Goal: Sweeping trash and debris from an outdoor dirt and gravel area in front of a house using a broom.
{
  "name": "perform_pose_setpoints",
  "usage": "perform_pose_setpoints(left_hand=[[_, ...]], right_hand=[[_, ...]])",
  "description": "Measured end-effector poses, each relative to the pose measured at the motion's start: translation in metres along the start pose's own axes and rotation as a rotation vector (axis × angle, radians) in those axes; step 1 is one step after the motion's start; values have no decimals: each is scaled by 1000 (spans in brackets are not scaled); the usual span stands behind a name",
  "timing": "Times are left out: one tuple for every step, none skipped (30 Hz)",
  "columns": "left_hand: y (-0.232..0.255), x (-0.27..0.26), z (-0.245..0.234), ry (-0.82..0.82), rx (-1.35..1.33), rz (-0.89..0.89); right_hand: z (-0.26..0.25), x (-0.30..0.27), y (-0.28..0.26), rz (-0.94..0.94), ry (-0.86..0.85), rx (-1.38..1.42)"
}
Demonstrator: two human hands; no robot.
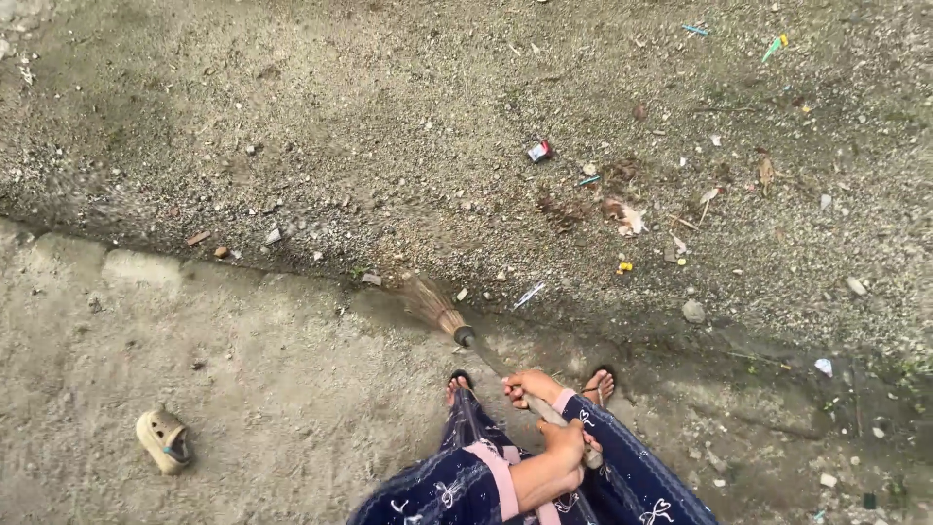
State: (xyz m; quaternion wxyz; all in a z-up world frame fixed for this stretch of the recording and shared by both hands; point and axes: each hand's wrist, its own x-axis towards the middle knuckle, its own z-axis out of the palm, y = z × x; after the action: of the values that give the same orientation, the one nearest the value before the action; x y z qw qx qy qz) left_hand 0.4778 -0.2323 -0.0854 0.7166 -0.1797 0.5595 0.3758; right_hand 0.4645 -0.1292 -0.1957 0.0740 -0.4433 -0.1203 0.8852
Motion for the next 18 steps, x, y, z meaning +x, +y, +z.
perform_pose_setpoints(left_hand=[[-15,20,10,-31,18,-20],[-29,26,39,-28,12,-23],[-37,34,62,-113,-25,-151],[-45,41,85,-198,-63,-280],[-57,45,111,-199,-60,-283],[-69,50,137,-289,-112,-361],[-83,53,163,-378,-170,-440],[-88,48,177,-378,-172,-446],[-93,44,193,-440,-178,-427],[-98,39,206,-502,-184,-408],[-95,36,209,-502,-199,-406],[-91,32,211,-541,-152,-327],[-86,27,208,-573,-101,-246],[-80,20,206,-568,-113,-242],[-73,12,202,-583,-81,-185],[-67,4,197,-597,-48,-129],[-62,-8,194,-590,-51,-126],[-57,-20,191,-525,-32,-100]], right_hand=[[-36,4,6,24,10,-5],[-68,-26,-6,31,10,-7],[-95,-49,-19,30,119,-19],[-122,-72,-31,29,227,-31],[-164,-78,-39,28,231,-28],[-206,-85,-46,-8,392,-127],[-249,-93,-52,-37,554,-230],[-260,-108,-65,-33,558,-229],[-271,-122,-80,-66,618,-241],[-281,-136,-93,-99,678,-253],[-278,-152,-106,-90,677,-266],[-273,-166,-119,-165,764,-331],[-265,-177,-129,-243,844,-394],[-264,-177,-132,-235,838,-404],[-262,-176,-133,-330,865,-392],[-259,-175,-134,-425,890,-379],[-244,-172,-136,-419,883,-379],[-229,-170,-138,-432,790,-329]])
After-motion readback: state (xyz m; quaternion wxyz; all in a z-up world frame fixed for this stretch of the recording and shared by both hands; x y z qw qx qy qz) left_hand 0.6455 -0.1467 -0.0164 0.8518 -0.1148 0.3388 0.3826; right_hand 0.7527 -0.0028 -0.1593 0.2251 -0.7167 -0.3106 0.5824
